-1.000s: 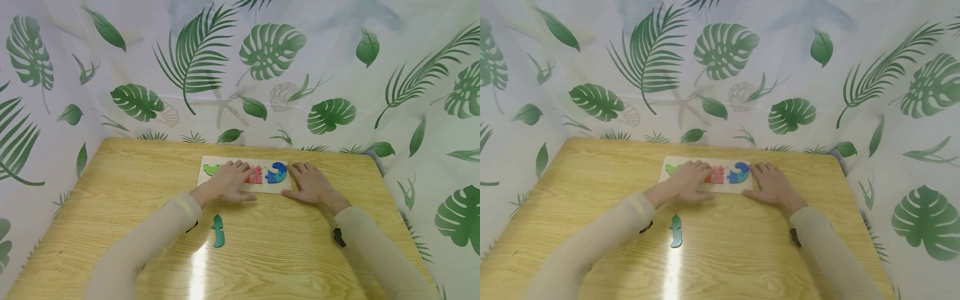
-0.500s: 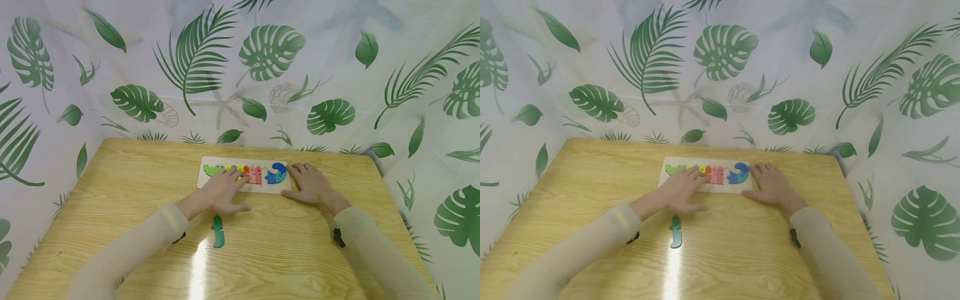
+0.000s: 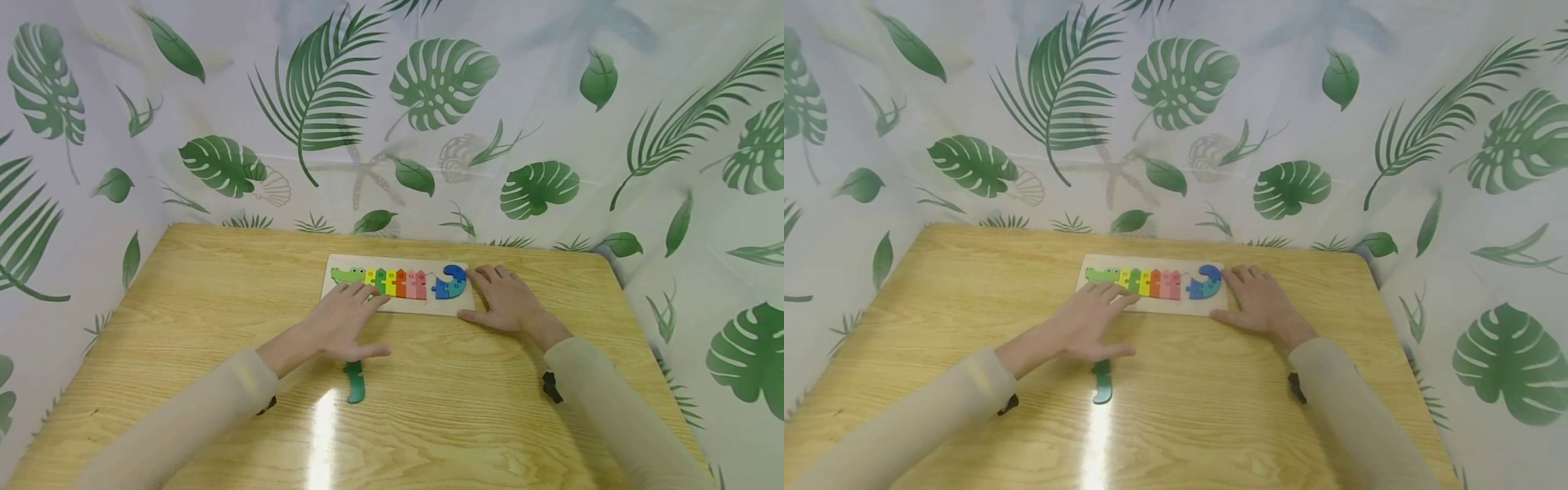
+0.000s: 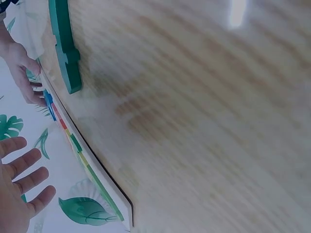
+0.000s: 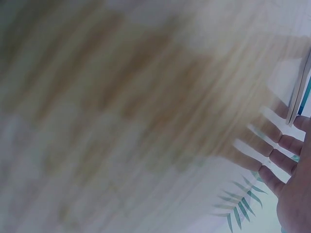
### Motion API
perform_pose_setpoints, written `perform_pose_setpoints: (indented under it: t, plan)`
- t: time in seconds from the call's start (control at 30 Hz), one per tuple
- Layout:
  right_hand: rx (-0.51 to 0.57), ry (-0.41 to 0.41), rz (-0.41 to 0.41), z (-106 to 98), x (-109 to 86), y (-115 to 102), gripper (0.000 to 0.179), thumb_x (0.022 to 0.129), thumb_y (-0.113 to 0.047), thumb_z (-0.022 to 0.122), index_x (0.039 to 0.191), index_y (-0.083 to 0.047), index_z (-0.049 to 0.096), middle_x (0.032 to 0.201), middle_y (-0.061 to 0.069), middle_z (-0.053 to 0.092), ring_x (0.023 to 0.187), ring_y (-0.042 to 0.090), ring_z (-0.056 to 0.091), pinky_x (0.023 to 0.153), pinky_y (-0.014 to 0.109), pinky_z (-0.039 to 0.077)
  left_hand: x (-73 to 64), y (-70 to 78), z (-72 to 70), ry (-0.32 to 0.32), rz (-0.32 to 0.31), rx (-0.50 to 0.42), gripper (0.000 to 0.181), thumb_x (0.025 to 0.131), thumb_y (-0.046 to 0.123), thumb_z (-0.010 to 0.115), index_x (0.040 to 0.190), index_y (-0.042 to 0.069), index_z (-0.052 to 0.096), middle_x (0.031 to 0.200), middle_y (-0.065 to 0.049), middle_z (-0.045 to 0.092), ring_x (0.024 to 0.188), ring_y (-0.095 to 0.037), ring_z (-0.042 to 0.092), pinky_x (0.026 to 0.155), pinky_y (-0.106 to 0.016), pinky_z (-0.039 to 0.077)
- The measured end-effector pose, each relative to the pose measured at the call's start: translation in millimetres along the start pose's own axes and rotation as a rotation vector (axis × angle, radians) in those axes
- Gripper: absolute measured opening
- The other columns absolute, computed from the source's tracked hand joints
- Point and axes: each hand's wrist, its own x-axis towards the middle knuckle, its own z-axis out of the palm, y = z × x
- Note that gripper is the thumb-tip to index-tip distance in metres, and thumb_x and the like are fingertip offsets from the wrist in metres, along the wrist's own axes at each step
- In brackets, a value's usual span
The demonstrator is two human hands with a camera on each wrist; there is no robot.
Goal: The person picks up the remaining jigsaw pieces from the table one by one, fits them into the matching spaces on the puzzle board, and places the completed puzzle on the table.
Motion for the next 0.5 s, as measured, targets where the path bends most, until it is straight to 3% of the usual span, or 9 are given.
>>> perform_pose_setpoints:
  t: [0.23, 0.5]
  plan:
    - [0.001, 0.0, 0.004, 1.1, 0.8, 0.7, 0.108, 0.088, -0.088, 0.049, 0.166, -0.014, 0.034, 0.16, 0.018, 0.046, 0.147, 0.044, 0.044, 0.119, 0.069, 0.037, -17.7, 1.3, 2.1, 0.025, -0.012, -0.006, 0.097, 0.087, 0.078, 0.06, 0.157, 0.012, 0.049, 0.148, -0.01, 0.059, 0.137, -0.031, 0.054, 0.104, -0.047, 0.048]
    - [0.009, -0.013, 0.01, 0.2, 0.6, -0.3, 0.107, 0.089, -0.087, 0.05, 0.166, -0.014, 0.033, 0.161, 0.018, 0.044, 0.147, 0.045, 0.043, 0.12, 0.069, 0.036, -35.1, 7.1, 4.0, -0.006, -0.019, 0.003, 0.1, 0.086, 0.082, 0.058, 0.157, 0.012, 0.049, 0.148, -0.01, 0.059, 0.136, -0.03, 0.054, 0.105, -0.048, 0.048]
